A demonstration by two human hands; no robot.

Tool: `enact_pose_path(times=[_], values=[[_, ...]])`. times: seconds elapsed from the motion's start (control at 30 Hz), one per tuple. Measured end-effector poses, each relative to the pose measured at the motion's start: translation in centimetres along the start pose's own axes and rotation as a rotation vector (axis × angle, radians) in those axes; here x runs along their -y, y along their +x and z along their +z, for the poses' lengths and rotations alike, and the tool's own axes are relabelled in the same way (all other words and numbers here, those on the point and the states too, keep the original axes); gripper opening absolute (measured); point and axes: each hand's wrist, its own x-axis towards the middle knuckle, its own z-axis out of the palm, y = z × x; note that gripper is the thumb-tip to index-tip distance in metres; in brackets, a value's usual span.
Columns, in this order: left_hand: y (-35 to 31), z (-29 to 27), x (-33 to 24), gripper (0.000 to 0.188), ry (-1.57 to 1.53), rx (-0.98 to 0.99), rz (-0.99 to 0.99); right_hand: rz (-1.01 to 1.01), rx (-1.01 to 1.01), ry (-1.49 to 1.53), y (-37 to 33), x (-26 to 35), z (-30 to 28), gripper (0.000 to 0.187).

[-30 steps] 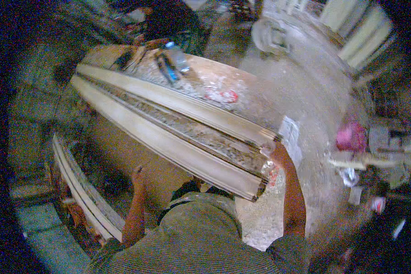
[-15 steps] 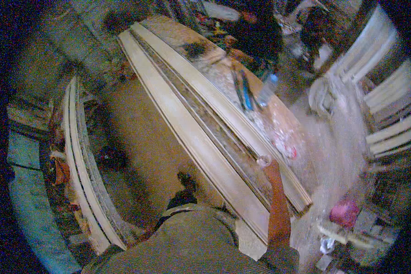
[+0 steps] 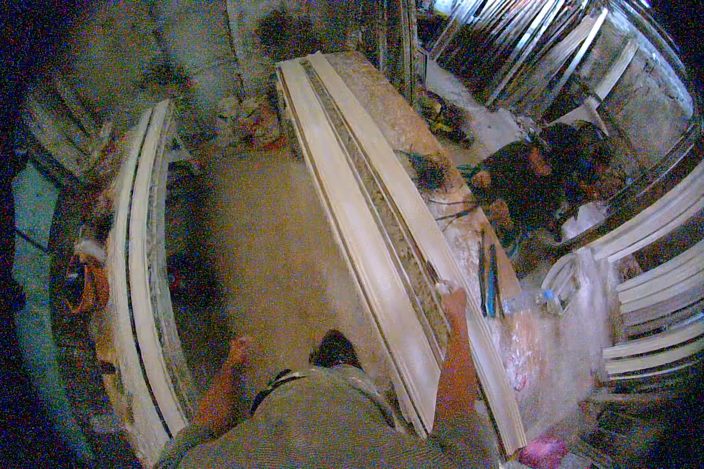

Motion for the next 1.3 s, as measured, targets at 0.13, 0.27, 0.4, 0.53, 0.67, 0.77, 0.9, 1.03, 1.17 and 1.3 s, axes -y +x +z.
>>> enact_pose_path(times=[0.13, 0.27, 0.4, 0.53, 0.67, 0.77, 0.9, 1.03, 1.17, 1.3], values=[[9.0, -0.6, -3.3, 0.024, 0.057, 0.073, 0.193, -0.009, -0.156, -0.321, 8.6, 3.0, 8.2, 0.037], [17.8, -1.0, -4.4, 0.020, 0.600, -0.036, 0.289, -0.004, -0.056, -0.163, 15.0, 9.8, 14.8, 0.050], [24.3, -4.8, -6.6, 0.024, 0.408, 0.111, -0.126, -0.182, -0.140, -0.291, 21.9, 18.6, 22.2, 0.031], [28.9, -8.3, -11.1, 0.029, 0.370, 0.134, -0.263, -0.414, -0.123, -0.147, 28.2, 25.1, 28.0, 0.030], [35.9, -9.9, -15.7, 0.035, 0.680, 0.209, 0.102, -0.081, -0.090, -0.121, 36.2, 30.7, 35.4, 0.030], [42.9, -10.4, -18.2, 0.035, 0.703, 0.300, 0.532, -0.098, -0.238, -0.087, 40.5, 34.3, 40.8, 0.029], [54.1, -11.5, -20.9, 0.032, -0.086, 0.273, -0.205, -0.051, -0.216, -0.126, 47.5, 39.7, 46.0, 0.028], [66.2, -14.5, -24.6, 0.036, 0.089, 0.172, -0.431, -0.074, -0.177, -0.151, 54.1, 44.1, 50.3, 0.032], [76.7, -17.6, -29.2, 0.042, 0.009, 0.131, -0.420, -0.216, -0.303, -0.346, 60.1, 48.2, 54.3, 0.024], [84.7, -21.2, -32.5, 0.046, -0.289, 0.131, -0.249, -0.068, -0.018, -0.322, 67.4, 53.2, 58.5, 0.046]])
